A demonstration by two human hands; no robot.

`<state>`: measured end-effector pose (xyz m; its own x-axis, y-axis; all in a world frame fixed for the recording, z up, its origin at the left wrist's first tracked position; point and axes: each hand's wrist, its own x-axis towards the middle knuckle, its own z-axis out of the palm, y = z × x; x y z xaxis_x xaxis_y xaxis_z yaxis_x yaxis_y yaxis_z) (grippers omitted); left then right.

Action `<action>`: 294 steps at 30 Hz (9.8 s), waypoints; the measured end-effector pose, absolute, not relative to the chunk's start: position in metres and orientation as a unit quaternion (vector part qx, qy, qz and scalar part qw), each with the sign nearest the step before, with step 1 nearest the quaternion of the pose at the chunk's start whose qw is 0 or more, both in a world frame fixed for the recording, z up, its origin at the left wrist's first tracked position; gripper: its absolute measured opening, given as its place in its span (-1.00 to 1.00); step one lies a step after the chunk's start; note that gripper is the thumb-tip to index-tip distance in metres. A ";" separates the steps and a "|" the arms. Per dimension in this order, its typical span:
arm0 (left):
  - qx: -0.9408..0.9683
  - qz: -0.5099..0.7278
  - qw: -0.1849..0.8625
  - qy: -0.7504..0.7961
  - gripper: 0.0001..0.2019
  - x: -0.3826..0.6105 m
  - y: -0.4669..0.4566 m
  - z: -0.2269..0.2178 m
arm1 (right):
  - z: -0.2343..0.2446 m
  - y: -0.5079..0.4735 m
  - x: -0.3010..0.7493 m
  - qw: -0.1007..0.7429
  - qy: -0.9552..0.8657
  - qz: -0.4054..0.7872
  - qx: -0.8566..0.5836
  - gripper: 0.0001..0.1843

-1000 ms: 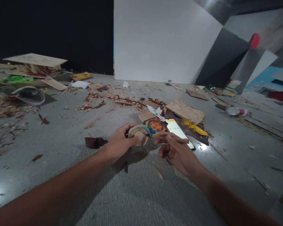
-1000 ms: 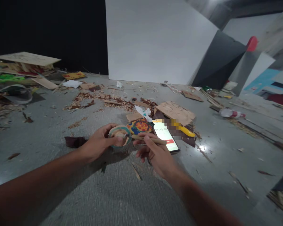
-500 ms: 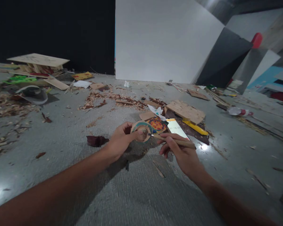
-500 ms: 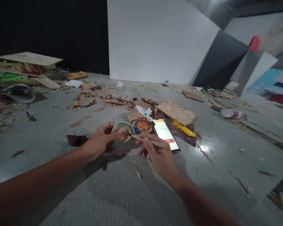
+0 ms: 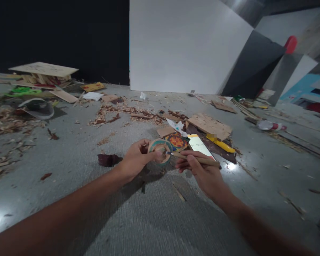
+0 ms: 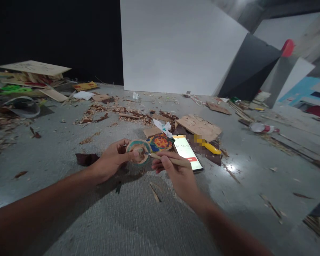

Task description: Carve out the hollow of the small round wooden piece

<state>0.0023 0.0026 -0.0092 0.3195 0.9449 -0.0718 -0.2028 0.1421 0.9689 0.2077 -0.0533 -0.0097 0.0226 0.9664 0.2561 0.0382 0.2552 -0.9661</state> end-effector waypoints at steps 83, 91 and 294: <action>0.595 0.360 0.638 0.332 -0.65 0.002 0.002 -0.011 | -0.002 -0.065 0.207 0.494 -0.701 0.238 -0.456 -0.79; 0.578 0.378 0.631 0.353 -0.66 0.002 0.003 -0.011 | -0.010 -0.066 0.204 0.493 -0.710 0.174 -0.472 -0.77; 0.304 0.316 0.888 0.141 -0.43 -0.003 0.000 -0.002 | 0.002 -0.076 0.194 0.384 -0.757 0.226 -0.479 -0.82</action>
<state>-0.0027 0.0002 -0.0017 0.7610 0.6462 -0.0579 -0.4750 0.6157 0.6287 0.1939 -0.0764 0.0023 -0.2467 0.8977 0.3651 0.5503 0.4399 -0.7097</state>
